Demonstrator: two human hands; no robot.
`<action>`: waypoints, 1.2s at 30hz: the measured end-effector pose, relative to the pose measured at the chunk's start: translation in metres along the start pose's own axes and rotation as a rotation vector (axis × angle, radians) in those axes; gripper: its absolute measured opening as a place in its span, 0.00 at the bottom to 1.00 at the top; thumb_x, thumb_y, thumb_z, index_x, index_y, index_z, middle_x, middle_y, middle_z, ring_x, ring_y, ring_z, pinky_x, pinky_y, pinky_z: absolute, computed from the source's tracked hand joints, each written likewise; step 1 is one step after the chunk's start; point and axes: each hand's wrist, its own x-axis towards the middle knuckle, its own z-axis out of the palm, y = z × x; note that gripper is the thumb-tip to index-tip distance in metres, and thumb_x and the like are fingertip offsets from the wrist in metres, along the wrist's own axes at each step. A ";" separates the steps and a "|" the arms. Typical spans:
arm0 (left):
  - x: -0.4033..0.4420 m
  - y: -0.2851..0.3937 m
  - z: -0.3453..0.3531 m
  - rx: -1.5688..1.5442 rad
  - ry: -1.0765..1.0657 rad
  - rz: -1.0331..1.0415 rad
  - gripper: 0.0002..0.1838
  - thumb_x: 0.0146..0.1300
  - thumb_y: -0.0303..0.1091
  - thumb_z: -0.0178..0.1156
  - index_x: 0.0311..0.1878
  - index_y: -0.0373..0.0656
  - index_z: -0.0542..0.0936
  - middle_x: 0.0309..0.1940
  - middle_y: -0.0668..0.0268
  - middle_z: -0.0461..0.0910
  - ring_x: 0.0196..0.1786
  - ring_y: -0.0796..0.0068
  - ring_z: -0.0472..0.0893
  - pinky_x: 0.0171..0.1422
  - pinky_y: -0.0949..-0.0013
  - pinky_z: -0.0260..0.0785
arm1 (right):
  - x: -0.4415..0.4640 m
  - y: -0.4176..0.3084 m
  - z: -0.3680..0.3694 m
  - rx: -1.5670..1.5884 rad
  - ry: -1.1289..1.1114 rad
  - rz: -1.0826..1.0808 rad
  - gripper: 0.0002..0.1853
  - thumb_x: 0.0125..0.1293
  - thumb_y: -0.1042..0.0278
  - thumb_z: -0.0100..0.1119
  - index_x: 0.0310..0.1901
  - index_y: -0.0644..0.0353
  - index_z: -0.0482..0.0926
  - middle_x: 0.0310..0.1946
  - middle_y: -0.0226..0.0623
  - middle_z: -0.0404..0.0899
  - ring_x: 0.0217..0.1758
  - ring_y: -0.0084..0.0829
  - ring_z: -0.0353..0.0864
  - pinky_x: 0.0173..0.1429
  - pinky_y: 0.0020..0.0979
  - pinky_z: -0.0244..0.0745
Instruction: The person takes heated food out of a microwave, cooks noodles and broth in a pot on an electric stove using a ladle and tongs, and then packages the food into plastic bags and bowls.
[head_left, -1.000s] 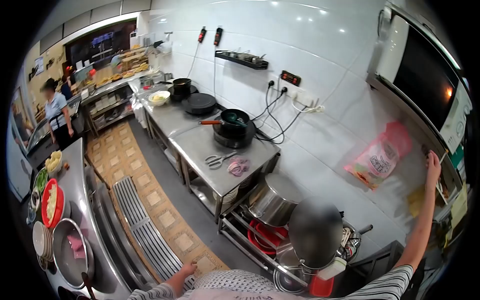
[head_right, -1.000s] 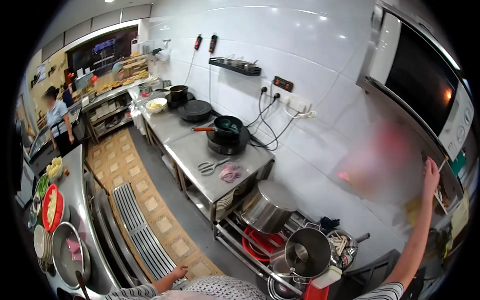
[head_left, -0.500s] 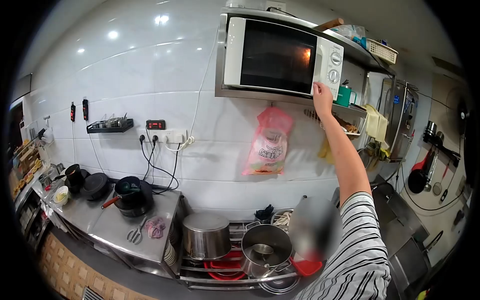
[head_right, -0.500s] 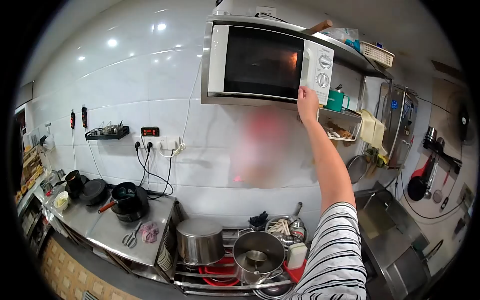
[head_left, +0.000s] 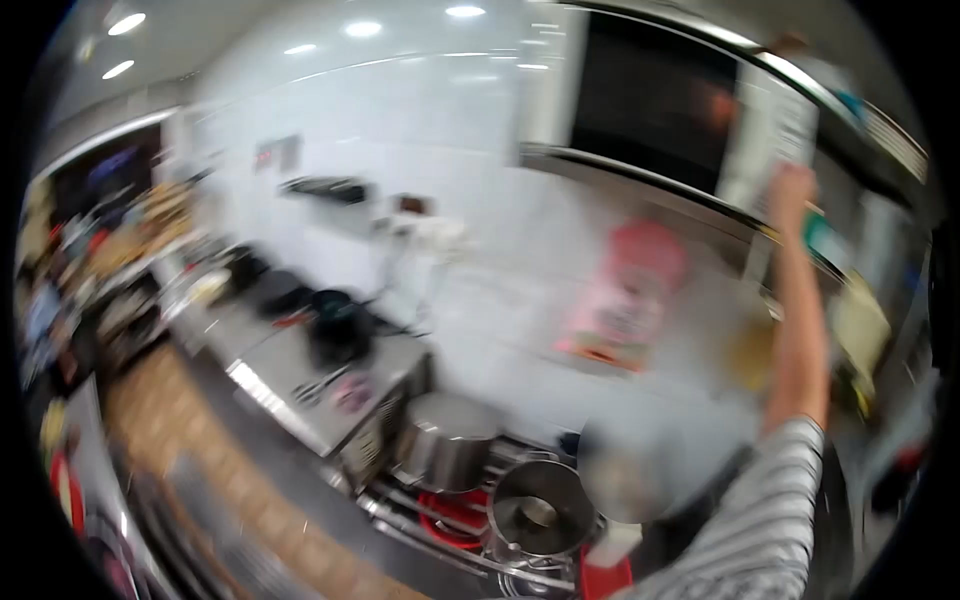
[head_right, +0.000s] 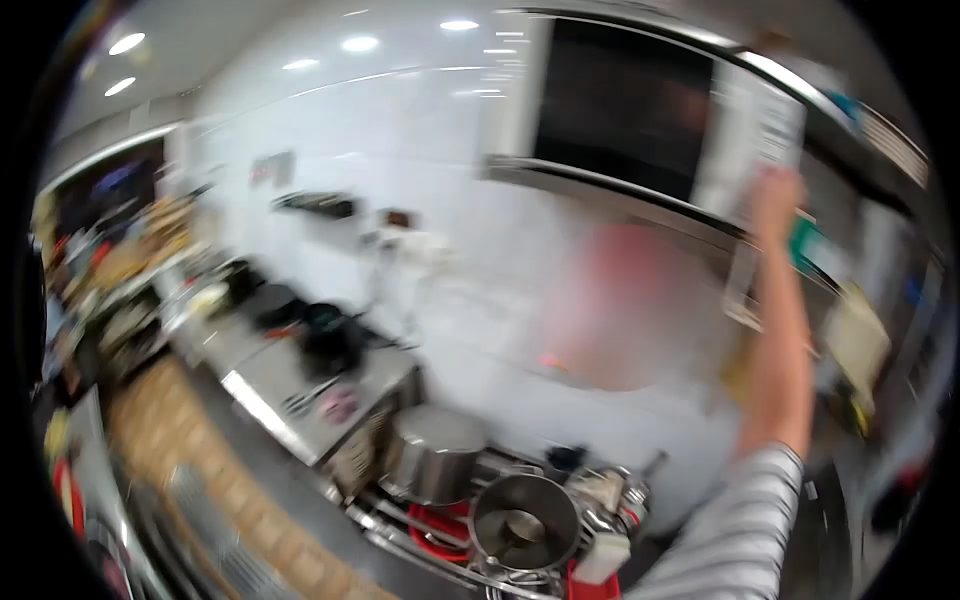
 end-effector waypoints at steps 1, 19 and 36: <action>-0.004 -0.029 0.008 -0.066 0.027 -0.011 0.13 0.61 0.37 0.50 0.43 0.45 0.80 0.22 0.65 0.75 0.20 0.73 0.69 0.24 0.66 0.62 | -0.002 -0.009 -0.010 0.172 0.016 0.055 0.13 0.68 0.63 0.45 0.33 0.62 0.75 0.29 0.45 0.75 0.33 0.42 0.75 0.36 0.40 0.68; -0.072 -0.108 0.021 -0.167 0.248 -0.235 0.21 0.59 0.33 0.51 0.57 0.38 0.73 0.26 0.59 0.78 0.20 0.71 0.73 0.23 0.66 0.65 | 0.046 -0.061 -0.074 -0.124 0.006 0.066 0.13 0.68 0.64 0.42 0.37 0.63 0.75 0.33 0.46 0.75 0.35 0.40 0.76 0.39 0.36 0.71; -0.053 -0.085 -0.005 -0.123 0.281 -0.194 0.22 0.59 0.37 0.54 0.57 0.41 0.74 0.31 0.61 0.79 0.22 0.72 0.74 0.25 0.67 0.67 | 0.047 -0.081 -0.096 -0.121 -0.005 0.082 0.12 0.66 0.64 0.44 0.38 0.63 0.75 0.33 0.45 0.75 0.35 0.39 0.76 0.40 0.36 0.71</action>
